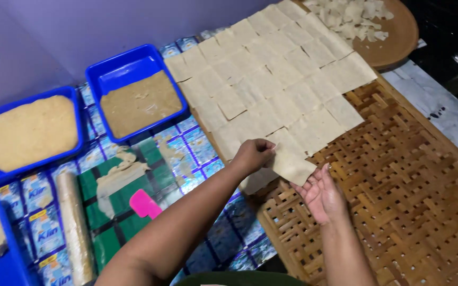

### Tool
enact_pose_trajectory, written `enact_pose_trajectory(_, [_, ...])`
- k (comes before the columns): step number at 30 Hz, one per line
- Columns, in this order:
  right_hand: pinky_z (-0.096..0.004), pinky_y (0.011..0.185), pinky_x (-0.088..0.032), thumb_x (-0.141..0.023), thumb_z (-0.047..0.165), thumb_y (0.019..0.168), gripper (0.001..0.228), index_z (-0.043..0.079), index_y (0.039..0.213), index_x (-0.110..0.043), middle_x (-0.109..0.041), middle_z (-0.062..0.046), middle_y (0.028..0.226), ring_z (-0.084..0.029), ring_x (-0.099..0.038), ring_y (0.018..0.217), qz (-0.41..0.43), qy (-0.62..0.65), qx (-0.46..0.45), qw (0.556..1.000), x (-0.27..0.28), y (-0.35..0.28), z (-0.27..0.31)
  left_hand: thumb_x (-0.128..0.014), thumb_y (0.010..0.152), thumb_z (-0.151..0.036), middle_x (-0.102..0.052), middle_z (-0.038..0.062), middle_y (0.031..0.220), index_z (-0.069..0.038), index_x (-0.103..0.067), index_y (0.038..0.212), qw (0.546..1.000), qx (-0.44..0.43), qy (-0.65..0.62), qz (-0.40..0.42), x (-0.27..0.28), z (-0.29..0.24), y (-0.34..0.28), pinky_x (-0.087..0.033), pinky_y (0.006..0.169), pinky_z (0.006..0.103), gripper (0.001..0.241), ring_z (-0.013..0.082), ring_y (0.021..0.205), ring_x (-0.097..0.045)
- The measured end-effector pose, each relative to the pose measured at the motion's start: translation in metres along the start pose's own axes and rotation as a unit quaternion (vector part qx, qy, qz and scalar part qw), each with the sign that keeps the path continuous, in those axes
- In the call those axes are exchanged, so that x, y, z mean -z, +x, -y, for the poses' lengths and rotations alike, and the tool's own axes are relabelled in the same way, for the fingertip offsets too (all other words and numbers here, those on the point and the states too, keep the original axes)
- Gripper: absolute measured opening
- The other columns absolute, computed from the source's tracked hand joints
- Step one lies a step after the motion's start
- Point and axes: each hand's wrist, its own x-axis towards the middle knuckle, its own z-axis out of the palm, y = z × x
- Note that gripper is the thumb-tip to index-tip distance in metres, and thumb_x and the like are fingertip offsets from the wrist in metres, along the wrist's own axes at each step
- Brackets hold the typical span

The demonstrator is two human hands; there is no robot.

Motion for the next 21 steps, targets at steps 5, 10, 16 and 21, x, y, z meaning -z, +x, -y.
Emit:
enact_pose_trajectory(5, [-0.050,0.109,-0.052,-0.046,0.061,0.105,0.050,0.016,0.117,-0.063,-0.069,-0.011,0.128,-0.028,-0.067,0.121,-0.050,0.022,0.065,0.996,0.050,0.050,0.073,-0.070,0.089,-0.022,-0.079,0.011,0.092,-0.016,-0.080,0.103,0.998,-0.053,0.033,0.007,-0.061,-0.069,0.102,-0.058,0.086,0.0430,0.017,0.0333,0.092,-0.076])
enact_pose_trajectory(10, [-0.050,0.110,-0.052,-0.047,0.058,0.105,0.043,0.018,0.113,-0.060,-0.068,-0.009,0.129,-0.025,-0.067,0.124,-0.090,0.037,0.107,0.989,0.077,0.101,0.141,-0.073,0.087,-0.023,-0.080,0.011,0.102,-0.016,-0.079,0.108,0.995,-0.092,0.037,0.017,-0.123,-0.105,0.206,-0.056,0.095,0.0470,0.023,0.0368,0.108,-0.073])
enact_pose_trajectory(16, [-0.050,0.117,-0.047,-0.044,0.056,0.103,0.048,0.013,0.120,-0.056,-0.061,-0.016,0.138,-0.030,-0.060,0.135,-0.126,0.026,0.131,0.983,0.094,0.156,0.190,-0.072,0.087,-0.015,-0.080,0.007,0.099,-0.017,-0.081,0.101,0.993,-0.116,0.039,-0.006,-0.169,-0.127,0.289,-0.057,0.094,0.0448,0.017,0.0346,0.106,-0.074])
enact_pose_trajectory(21, [-0.054,0.116,-0.048,-0.048,0.054,0.104,0.052,0.008,0.127,-0.054,-0.055,-0.026,0.142,-0.038,-0.053,0.139,-0.147,-0.030,0.161,0.975,0.110,0.181,0.196,-0.067,0.089,-0.015,-0.080,0.004,0.092,-0.020,-0.081,0.093,0.985,-0.147,0.085,-0.023,-0.170,-0.148,0.297,-0.060,0.089,0.0413,0.016,0.0319,0.099,-0.076])
